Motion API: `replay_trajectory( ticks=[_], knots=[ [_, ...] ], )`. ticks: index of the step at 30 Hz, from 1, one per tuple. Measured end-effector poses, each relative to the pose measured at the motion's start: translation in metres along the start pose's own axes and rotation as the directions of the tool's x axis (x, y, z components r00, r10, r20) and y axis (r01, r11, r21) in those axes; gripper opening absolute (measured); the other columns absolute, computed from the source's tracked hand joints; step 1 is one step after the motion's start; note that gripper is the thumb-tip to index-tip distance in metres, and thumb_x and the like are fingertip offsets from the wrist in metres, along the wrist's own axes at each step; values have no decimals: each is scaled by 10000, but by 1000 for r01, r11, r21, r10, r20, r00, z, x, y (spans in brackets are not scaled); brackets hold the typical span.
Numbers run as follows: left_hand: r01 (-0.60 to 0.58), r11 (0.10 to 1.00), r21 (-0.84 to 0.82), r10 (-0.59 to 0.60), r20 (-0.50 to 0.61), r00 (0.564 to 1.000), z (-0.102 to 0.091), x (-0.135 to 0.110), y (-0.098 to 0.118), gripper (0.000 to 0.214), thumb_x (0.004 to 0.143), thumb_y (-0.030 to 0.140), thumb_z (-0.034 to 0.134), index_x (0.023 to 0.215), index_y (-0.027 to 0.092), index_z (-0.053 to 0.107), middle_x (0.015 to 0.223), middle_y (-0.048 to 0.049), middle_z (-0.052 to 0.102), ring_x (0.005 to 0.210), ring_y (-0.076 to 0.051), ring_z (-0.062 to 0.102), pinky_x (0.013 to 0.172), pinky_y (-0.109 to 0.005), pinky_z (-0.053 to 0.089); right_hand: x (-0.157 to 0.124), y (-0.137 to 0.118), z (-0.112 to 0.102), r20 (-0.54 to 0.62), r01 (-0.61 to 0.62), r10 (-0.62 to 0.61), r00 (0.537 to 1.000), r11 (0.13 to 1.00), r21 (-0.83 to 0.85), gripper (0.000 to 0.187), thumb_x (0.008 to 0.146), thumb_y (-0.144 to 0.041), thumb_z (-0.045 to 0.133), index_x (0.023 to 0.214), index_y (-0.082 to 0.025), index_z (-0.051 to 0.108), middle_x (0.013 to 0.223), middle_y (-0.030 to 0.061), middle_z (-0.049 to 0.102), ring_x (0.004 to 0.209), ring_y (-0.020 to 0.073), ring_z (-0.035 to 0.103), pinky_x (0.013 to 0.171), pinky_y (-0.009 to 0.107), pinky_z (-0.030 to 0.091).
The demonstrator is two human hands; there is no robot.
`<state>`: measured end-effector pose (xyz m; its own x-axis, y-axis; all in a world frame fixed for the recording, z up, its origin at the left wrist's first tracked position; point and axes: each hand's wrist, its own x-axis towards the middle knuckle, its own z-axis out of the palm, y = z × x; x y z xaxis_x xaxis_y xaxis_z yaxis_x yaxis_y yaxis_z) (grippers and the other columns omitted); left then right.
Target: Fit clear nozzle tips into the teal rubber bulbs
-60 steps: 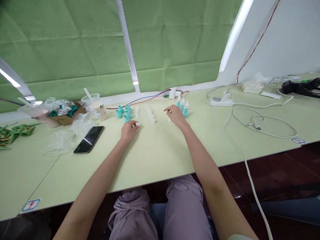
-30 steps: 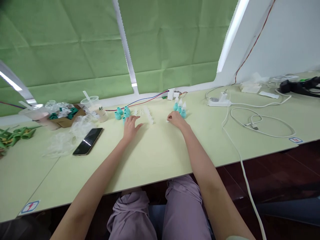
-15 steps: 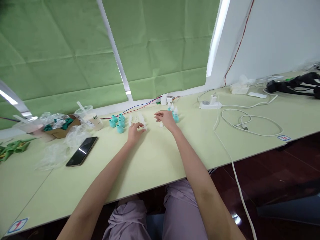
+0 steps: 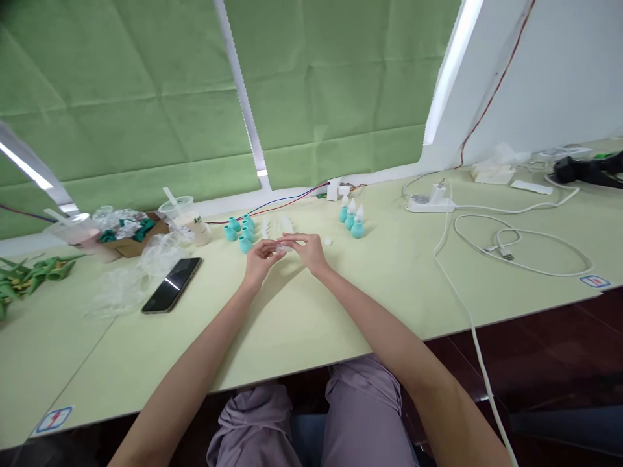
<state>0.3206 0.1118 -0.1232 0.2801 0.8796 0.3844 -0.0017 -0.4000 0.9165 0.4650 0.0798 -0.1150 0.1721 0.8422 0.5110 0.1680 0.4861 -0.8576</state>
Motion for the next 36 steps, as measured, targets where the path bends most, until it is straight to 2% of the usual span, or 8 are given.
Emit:
replay_trajectory(
  ticks=[4,9,16,26,36],
  knots=[
    [42,989,-142,-41,14,999,2,-1,-2,371,567,314,756,849,155,575,867,-71,677,807,-170,644,758,-313,510,1,-1,1,-10,58,-59,998,997,-41,91,748,-315,656,740,-254,723,869,-5,705,976,223,621,1037,397,319],
    [61,981,-186,-59,18,998,1,-1,-4,373,557,309,766,837,148,580,884,-76,676,834,-185,649,824,-358,520,2,-1,0,11,14,-14,1000,1000,25,128,722,-340,670,754,-226,721,884,24,702,928,221,630,911,352,440],
    [53,981,-184,-50,20,999,-2,-1,-6,385,554,314,778,843,138,596,855,-73,673,786,-172,643,779,-342,525,2,2,-3,145,24,-22,989,1000,-13,181,719,-384,674,815,-241,729,959,34,689,978,214,607,919,344,438],
    [46,977,-207,-46,5,999,-3,1,-7,359,558,305,784,825,146,604,852,-64,678,772,-164,646,766,-324,525,3,4,-4,166,11,-21,986,998,63,168,682,-368,709,791,-242,730,972,26,685,974,210,611,923,335,434],
    [26,980,-198,-24,13,1000,-3,0,-5,362,564,310,782,833,144,606,850,-64,676,752,-155,644,728,-303,531,3,2,-7,190,8,-20,982,998,63,167,672,-351,718,792,-235,730,963,31,683,967,207,610,917,333,432]
  ],
)
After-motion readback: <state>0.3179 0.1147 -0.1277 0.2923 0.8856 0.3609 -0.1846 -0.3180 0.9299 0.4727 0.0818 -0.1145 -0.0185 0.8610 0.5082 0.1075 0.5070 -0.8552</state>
